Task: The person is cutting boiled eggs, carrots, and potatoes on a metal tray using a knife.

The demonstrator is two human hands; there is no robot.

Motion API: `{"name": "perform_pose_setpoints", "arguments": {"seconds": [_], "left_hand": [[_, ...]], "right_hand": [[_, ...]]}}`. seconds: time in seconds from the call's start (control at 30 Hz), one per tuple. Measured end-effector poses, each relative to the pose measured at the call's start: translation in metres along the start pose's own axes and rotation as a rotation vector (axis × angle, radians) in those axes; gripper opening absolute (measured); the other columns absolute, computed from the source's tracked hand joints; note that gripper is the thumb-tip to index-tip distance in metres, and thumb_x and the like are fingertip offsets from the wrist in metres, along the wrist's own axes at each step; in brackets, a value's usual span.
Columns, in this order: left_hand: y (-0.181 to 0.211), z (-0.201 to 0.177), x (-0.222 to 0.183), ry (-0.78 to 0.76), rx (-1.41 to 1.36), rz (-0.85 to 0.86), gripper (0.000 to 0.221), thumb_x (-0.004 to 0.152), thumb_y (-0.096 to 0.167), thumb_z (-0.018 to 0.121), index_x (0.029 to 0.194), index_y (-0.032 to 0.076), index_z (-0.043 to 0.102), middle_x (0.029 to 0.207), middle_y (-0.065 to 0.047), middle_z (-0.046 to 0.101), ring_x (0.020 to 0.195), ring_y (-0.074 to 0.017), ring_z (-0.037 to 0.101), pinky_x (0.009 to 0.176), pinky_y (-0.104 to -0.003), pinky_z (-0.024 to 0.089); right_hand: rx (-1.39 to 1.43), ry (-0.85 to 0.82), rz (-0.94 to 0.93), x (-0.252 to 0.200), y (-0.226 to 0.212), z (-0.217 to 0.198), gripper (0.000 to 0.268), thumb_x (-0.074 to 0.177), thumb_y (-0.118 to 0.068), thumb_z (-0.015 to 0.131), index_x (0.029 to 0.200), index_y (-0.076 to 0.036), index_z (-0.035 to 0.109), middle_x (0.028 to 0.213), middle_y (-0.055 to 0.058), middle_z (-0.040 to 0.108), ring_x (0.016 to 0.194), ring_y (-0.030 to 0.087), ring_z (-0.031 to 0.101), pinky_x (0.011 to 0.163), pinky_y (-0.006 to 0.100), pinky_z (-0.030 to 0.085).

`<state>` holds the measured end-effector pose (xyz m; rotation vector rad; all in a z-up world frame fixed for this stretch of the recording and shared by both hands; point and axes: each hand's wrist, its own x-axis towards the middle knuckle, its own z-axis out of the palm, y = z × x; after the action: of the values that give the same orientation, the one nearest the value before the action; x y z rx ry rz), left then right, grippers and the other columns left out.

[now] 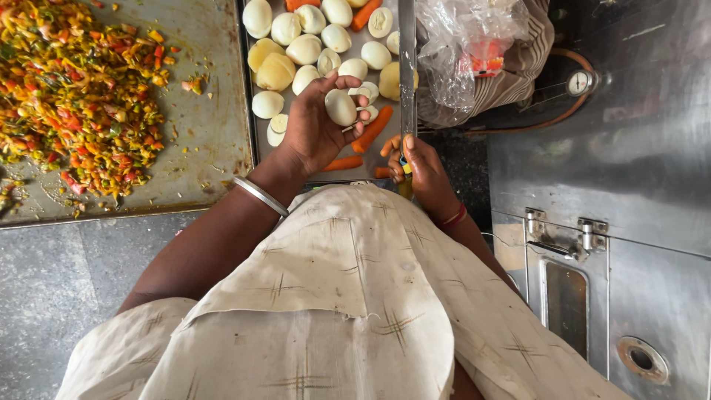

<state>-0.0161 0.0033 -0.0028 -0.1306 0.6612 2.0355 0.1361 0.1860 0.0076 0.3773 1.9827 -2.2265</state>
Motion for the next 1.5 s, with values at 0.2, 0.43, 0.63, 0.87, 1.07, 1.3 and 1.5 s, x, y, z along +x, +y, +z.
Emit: {"name": "perform_pose_setpoints", "arguments": {"seconds": [0.2, 0.43, 0.63, 0.87, 1.07, 1.3, 1.5], "left_hand": [[0.002, -0.005, -0.002, 0.112, 0.102, -0.015, 0.029, 0.1, 0.035, 0.056, 0.117, 0.011, 0.057, 0.101, -0.011, 0.067, 0.089, -0.0212, 0.067, 0.078, -0.033, 0.055], [0.036, -0.008, -0.046, -0.035, 1.149, 0.236, 0.04, 0.089, 0.014, 0.07, 0.124, 0.007, 0.053, 0.112, -0.014, 0.07, 0.1, -0.0251, 0.069, 0.087, -0.036, 0.057], [0.029, 0.012, -0.056, 0.006, 1.668, 0.038, 0.043, 0.084, 0.016, 0.074, 0.124, 0.016, 0.059, 0.108, -0.013, 0.072, 0.102, -0.0287, 0.072, 0.086, -0.04, 0.055], [0.0, 0.01, -0.054, -0.056, 1.92, 0.295, 0.046, 0.073, 0.007, 0.074, 0.118, 0.013, 0.065, 0.108, -0.016, 0.062, 0.099, -0.0382, 0.067, 0.083, -0.048, 0.055], [-0.001, 0.007, -0.059, -0.018, 2.146, 0.336, 0.042, 0.076, 0.002, 0.074, 0.116, 0.012, 0.066, 0.109, -0.012, 0.063, 0.099, -0.0353, 0.066, 0.086, -0.047, 0.054], [-0.003, 0.006, -0.059, -0.016, 2.02, 0.538, 0.053, 0.067, 0.003, 0.079, 0.118, 0.007, 0.064, 0.106, -0.016, 0.062, 0.102, -0.0379, 0.064, 0.083, -0.047, 0.053], [0.012, 0.009, -0.059, -0.039, 2.072, 0.456, 0.054, 0.073, 0.005, 0.08, 0.124, 0.011, 0.065, 0.109, -0.014, 0.064, 0.103, -0.0349, 0.065, 0.085, -0.046, 0.054]], "right_hand": [[-0.053, -0.011, -0.019, -0.004, 0.003, 0.001, 0.056, 0.113, -0.047, 0.035, 0.107, 0.001, 0.062, 0.072, -0.001, 0.048, 0.066, 0.009, 0.043, 0.066, 0.026, 0.041], [-0.039, 0.008, 0.009, -0.011, 0.014, -0.002, 0.054, 0.112, -0.045, 0.036, 0.106, 0.001, 0.062, 0.07, -0.001, 0.049, 0.065, 0.009, 0.044, 0.065, 0.026, 0.042], [-0.15, 0.007, 0.008, -0.011, 0.008, -0.003, 0.056, 0.112, -0.047, 0.033, 0.102, -0.001, 0.063, 0.068, -0.002, 0.047, 0.062, 0.007, 0.043, 0.061, 0.025, 0.04], [-0.145, -0.01, 0.006, -0.013, 0.01, -0.003, 0.056, 0.113, -0.048, 0.035, 0.104, 0.0, 0.063, 0.068, -0.002, 0.048, 0.063, 0.007, 0.042, 0.062, 0.025, 0.039], [-0.155, -0.005, 0.023, -0.014, 0.01, -0.002, 0.056, 0.112, -0.048, 0.035, 0.104, -0.001, 0.064, 0.069, -0.002, 0.048, 0.063, 0.007, 0.042, 0.061, 0.025, 0.039], [-0.047, 0.007, 0.053, -0.016, 0.008, 0.003, 0.054, 0.112, -0.047, 0.037, 0.104, -0.002, 0.064, 0.071, -0.003, 0.05, 0.064, 0.007, 0.044, 0.061, 0.024, 0.04], [-0.076, 0.012, 0.069, -0.01, 0.001, 0.003, 0.054, 0.11, -0.048, 0.039, 0.105, -0.001, 0.065, 0.069, -0.002, 0.051, 0.064, 0.007, 0.044, 0.061, 0.025, 0.038]]}}
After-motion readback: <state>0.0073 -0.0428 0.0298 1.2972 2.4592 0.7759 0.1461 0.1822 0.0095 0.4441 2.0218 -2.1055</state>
